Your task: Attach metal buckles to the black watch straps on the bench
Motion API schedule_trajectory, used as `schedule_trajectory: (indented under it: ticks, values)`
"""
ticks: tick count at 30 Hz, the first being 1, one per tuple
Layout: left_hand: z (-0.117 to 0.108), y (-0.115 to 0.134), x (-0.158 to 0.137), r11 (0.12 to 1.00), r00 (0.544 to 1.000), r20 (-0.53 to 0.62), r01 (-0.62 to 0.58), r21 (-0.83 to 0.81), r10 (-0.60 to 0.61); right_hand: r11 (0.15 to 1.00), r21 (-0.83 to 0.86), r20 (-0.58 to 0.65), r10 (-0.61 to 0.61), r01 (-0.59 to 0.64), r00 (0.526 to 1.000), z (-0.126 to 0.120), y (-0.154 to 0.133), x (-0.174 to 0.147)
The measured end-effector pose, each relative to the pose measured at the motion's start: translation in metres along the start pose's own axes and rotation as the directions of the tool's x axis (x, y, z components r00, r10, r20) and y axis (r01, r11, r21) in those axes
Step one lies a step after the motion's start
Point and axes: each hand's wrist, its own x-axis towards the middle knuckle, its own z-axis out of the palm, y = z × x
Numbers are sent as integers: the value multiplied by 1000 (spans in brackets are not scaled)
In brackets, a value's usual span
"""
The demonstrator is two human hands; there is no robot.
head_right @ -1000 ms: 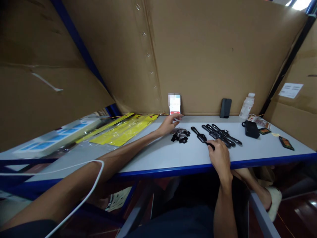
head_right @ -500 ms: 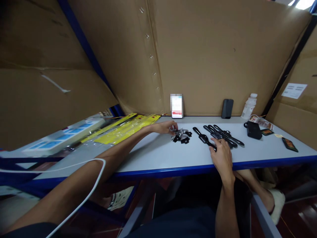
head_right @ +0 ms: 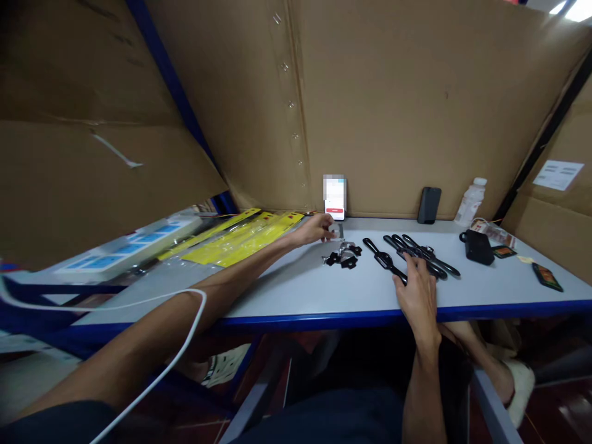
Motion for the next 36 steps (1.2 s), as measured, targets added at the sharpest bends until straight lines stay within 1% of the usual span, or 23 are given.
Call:
schedule_trajectory:
  ticks: [2, 3, 5, 7, 8, 10, 12, 15, 17, 19, 22, 25, 27, 31, 33, 36]
  values:
    - [8, 13, -2, 995, 998, -42, -57, -86, 54, 1000, -23, 13, 20, -20, 1000, 0, -3, 0]
    - [12, 20, -4, 988, 996, -30, -92, -123, 89, 999, -31, 23, 21, -21, 1000, 0, -4, 1]
    - [24, 33, -7, 976, 987, 57, -140, -164, 151, 999, -39, 45, 10, -8, 999, -1, -7, 1]
    - [39, 44, -8, 972, 968, 156, -171, -162, 197, 998, -55, 65, 14, -11, 998, -2, -10, 1]
    - [47, 49, -7, 971, 960, 180, -187, -150, 213, 997, -72, 72, 28, -23, 997, -3, -10, 1]
    - [64, 55, -1, 970, 955, 184, -214, -116, 233, 992, -115, 78, 59, -50, 995, -5, -11, 1]
    - [81, 59, 8, 967, 951, 173, -245, -77, 255, 987, -149, 82, 66, -53, 994, -7, -11, -1]
    - [103, 61, 19, 943, 918, 221, -330, -34, 329, 985, -170, 106, 40, -22, 993, -9, -11, -2]
    - [113, 58, 23, 923, 891, 259, -385, -4, 373, 983, -182, 115, 32, -11, 993, -9, -11, -3]
    - [119, 53, 23, 910, 880, 271, -413, 30, 391, 982, -187, 117, 16, 7, 993, -10, -10, -3]
    - [124, 43, 22, 912, 887, 261, -406, 55, 380, 984, -171, 115, -23, 43, 993, -11, -8, -2]
    - [127, 35, 23, 925, 899, 251, -379, 32, 359, 988, -146, 94, -35, 49, 995, -12, -5, -2]
    - [128, 33, 25, 936, 904, 254, -352, -11, 343, 991, -124, 80, -32, 42, 996, -12, -3, -2]
    - [126, 31, 31, 953, 906, 299, -266, -147, 300, 995, -96, 73, -30, 37, 997, -11, -1, -2]
    - [124, 32, 33, 951, 899, 326, -239, -195, 293, 995, -88, 72, -28, 34, 997, -10, -1, -2]
    - [122, 34, 36, 949, 885, 360, -228, -218, 295, 996, -82, 76, -22, 28, 997, -10, 0, -1]
